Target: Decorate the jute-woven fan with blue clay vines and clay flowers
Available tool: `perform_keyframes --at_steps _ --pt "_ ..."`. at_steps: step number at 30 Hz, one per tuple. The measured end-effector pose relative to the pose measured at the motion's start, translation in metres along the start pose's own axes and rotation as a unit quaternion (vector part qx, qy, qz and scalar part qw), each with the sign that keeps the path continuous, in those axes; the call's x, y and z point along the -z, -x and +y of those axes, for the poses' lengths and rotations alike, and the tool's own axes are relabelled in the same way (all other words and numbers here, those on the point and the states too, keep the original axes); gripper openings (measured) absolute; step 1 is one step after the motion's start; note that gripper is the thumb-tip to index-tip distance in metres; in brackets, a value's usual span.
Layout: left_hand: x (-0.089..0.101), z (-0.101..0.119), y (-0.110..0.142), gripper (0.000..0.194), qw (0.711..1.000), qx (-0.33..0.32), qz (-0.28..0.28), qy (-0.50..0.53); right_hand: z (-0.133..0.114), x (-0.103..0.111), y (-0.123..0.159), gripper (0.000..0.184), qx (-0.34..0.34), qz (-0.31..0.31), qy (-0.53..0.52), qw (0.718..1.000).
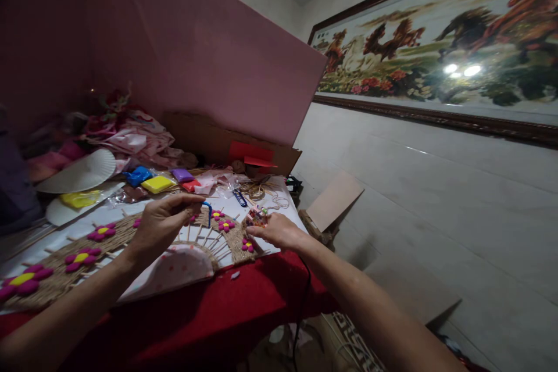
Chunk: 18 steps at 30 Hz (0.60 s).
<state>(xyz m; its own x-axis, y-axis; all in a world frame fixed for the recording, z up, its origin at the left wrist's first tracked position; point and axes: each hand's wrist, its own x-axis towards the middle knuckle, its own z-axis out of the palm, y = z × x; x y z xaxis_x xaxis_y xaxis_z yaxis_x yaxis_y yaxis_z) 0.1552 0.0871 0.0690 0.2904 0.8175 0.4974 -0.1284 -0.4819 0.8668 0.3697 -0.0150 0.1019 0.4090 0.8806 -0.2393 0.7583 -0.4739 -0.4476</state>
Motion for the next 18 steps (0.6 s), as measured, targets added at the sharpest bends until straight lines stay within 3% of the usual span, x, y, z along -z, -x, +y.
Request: perform_keyframes --at_steps 6,18 --pt "0.001 0.002 0.0 0.019 1.0 -0.007 0.004 -0.003 0.007 0.0 -0.006 0.042 0.043 -0.032 -0.016 0.998" --pt "0.001 0.003 0.001 0.02 1.0 -0.005 0.003 -0.001 0.01 -0.003 -0.019 0.044 0.023 -0.007 -0.008 1.0"
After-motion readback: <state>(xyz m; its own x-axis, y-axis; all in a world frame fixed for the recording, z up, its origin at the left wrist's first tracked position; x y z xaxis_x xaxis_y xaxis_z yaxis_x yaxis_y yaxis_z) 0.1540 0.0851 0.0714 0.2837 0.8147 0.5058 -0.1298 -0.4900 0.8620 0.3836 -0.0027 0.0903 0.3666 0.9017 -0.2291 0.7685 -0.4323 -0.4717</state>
